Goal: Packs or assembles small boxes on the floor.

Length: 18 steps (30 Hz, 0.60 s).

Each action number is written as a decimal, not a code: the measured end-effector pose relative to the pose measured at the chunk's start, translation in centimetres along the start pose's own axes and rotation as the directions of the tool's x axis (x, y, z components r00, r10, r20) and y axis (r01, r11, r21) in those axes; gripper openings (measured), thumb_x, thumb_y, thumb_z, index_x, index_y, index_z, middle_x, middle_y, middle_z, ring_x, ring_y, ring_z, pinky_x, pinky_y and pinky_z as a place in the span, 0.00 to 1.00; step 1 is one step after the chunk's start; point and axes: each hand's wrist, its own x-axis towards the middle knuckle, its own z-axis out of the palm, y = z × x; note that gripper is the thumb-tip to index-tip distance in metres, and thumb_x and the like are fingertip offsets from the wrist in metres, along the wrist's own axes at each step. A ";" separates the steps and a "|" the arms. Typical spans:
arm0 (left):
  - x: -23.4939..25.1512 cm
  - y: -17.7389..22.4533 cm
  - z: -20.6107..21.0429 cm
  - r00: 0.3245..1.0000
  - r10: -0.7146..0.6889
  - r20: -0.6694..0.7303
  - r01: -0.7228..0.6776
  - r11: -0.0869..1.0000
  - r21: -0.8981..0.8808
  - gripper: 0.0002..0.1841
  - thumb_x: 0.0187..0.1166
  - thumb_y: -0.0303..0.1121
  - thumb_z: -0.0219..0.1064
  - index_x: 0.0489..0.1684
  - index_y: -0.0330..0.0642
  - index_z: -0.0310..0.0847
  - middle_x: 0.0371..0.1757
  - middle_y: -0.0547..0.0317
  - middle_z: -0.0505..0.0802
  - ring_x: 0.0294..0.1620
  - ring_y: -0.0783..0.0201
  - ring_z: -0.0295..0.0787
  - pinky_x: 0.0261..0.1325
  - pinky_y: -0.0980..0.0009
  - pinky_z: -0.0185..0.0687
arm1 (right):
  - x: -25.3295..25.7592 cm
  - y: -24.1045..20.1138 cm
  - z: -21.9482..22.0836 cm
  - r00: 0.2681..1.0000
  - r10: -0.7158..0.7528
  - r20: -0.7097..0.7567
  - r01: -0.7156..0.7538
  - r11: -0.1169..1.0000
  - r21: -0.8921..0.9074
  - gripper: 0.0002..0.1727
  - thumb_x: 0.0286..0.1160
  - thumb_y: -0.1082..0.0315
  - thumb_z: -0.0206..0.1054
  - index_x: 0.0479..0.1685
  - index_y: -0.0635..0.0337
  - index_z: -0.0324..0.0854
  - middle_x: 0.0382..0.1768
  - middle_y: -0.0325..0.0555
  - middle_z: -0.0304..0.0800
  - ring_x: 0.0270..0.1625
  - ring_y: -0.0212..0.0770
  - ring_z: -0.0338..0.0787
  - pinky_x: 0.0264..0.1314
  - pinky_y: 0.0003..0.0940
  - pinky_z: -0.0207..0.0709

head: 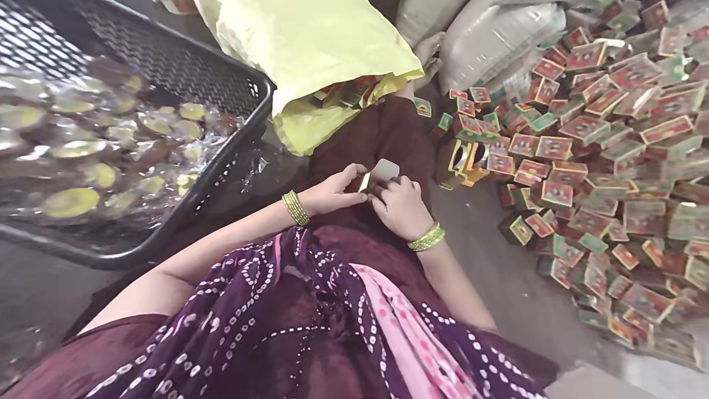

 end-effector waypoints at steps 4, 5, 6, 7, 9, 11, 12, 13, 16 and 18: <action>0.9 0.0 0.6 1.000 0.021 -0.011 -0.016 0.948 0.318 0.45 0.60 0.51 0.84 0.78 0.37 0.69 0.59 0.49 0.90 0.58 0.59 0.89 0.65 0.55 0.86 | -2.0 2.7 -1.5 0.962 0.096 -0.256 -0.058 0.987 0.151 0.20 0.79 0.60 0.56 0.56 0.54 0.93 0.56 0.49 0.92 0.64 0.52 0.86 0.68 0.55 0.77; 1.1 -0.2 0.7 0.999 0.027 -0.034 -0.014 0.944 0.331 0.42 0.61 0.46 0.86 0.75 0.37 0.70 0.55 0.49 0.90 0.54 0.59 0.90 0.62 0.55 0.88 | -2.9 4.2 -1.9 0.930 0.190 -0.313 -0.140 0.974 0.176 0.20 0.77 0.66 0.56 0.59 0.55 0.91 0.57 0.49 0.92 0.63 0.50 0.87 0.68 0.51 0.79; 1.2 -0.2 0.7 0.998 0.028 -0.057 -0.010 0.953 0.304 0.40 0.62 0.43 0.86 0.73 0.37 0.71 0.53 0.48 0.91 0.51 0.59 0.91 0.59 0.55 0.89 | -4.1 5.8 -2.2 0.897 0.310 -0.316 -0.265 0.948 0.178 0.18 0.78 0.70 0.57 0.60 0.56 0.90 0.58 0.51 0.91 0.63 0.50 0.89 0.68 0.50 0.81; 1.3 -0.2 0.5 0.997 0.010 -0.075 0.009 0.967 0.254 0.40 0.62 0.42 0.86 0.73 0.38 0.69 0.53 0.50 0.91 0.51 0.60 0.92 0.59 0.56 0.89 | -5.2 7.6 -2.3 0.859 0.442 -0.258 -0.414 0.896 0.158 0.17 0.80 0.70 0.59 0.60 0.58 0.89 0.59 0.53 0.91 0.63 0.52 0.89 0.68 0.51 0.82; 1.5 0.1 0.5 0.993 -0.015 -0.114 0.028 0.993 0.111 0.42 0.63 0.40 0.86 0.77 0.40 0.65 0.57 0.54 0.92 0.57 0.67 0.91 0.64 0.63 0.88 | -7.6 10.9 -1.7 0.737 0.676 0.029 -0.676 0.735 0.044 0.17 0.83 0.67 0.62 0.63 0.62 0.86 0.62 0.61 0.89 0.67 0.59 0.88 0.73 0.60 0.78; 1.7 1.0 1.1 0.989 -0.010 -0.148 0.006 1.000 -0.027 0.44 0.61 0.37 0.86 0.79 0.41 0.63 0.59 0.57 0.92 0.59 0.72 0.91 0.67 0.67 0.88 | -10.3 14.2 1.3 0.528 0.778 0.340 -0.799 0.591 -0.112 0.25 0.82 0.58 0.65 0.73 0.62 0.81 0.70 0.66 0.84 0.75 0.64 0.82 0.77 0.64 0.72; 1.7 1.6 1.6 0.989 -0.012 -0.148 -0.001 0.996 -0.086 0.45 0.61 0.34 0.86 0.81 0.41 0.61 0.61 0.58 0.92 0.60 0.72 0.90 0.67 0.67 0.87 | -12.0 15.3 3.3 0.460 0.788 0.409 -0.832 0.544 -0.112 0.29 0.81 0.54 0.68 0.76 0.62 0.78 0.72 0.67 0.82 0.76 0.65 0.81 0.78 0.65 0.71; 1.9 1.8 2.1 0.990 0.003 -0.143 -0.023 0.990 -0.139 0.46 0.60 0.33 0.86 0.81 0.42 0.60 0.61 0.61 0.91 0.61 0.73 0.90 0.67 0.69 0.87 | -13.8 16.0 5.4 0.433 0.800 0.415 -0.866 0.496 -0.054 0.30 0.79 0.54 0.70 0.76 0.62 0.78 0.72 0.68 0.81 0.76 0.65 0.80 0.78 0.66 0.72; 2.3 1.3 3.6 0.997 0.009 -0.082 -0.029 0.968 -0.247 0.46 0.59 0.29 0.86 0.81 0.42 0.59 0.60 0.61 0.92 0.58 0.72 0.91 0.64 0.69 0.90 | -17.0 16.7 9.6 0.434 0.839 0.329 -0.900 0.418 0.123 0.25 0.79 0.55 0.71 0.72 0.57 0.83 0.73 0.67 0.80 0.75 0.63 0.80 0.79 0.60 0.73; 2.3 0.3 4.0 0.999 -0.019 -0.042 0.010 0.975 -0.221 0.50 0.56 0.33 0.88 0.83 0.39 0.59 0.61 0.59 0.92 0.60 0.71 0.91 0.66 0.67 0.89 | -17.4 16.7 10.2 0.432 0.855 0.287 -0.902 0.398 0.170 0.23 0.80 0.54 0.70 0.66 0.61 0.86 0.67 0.67 0.85 0.71 0.63 0.84 0.76 0.60 0.75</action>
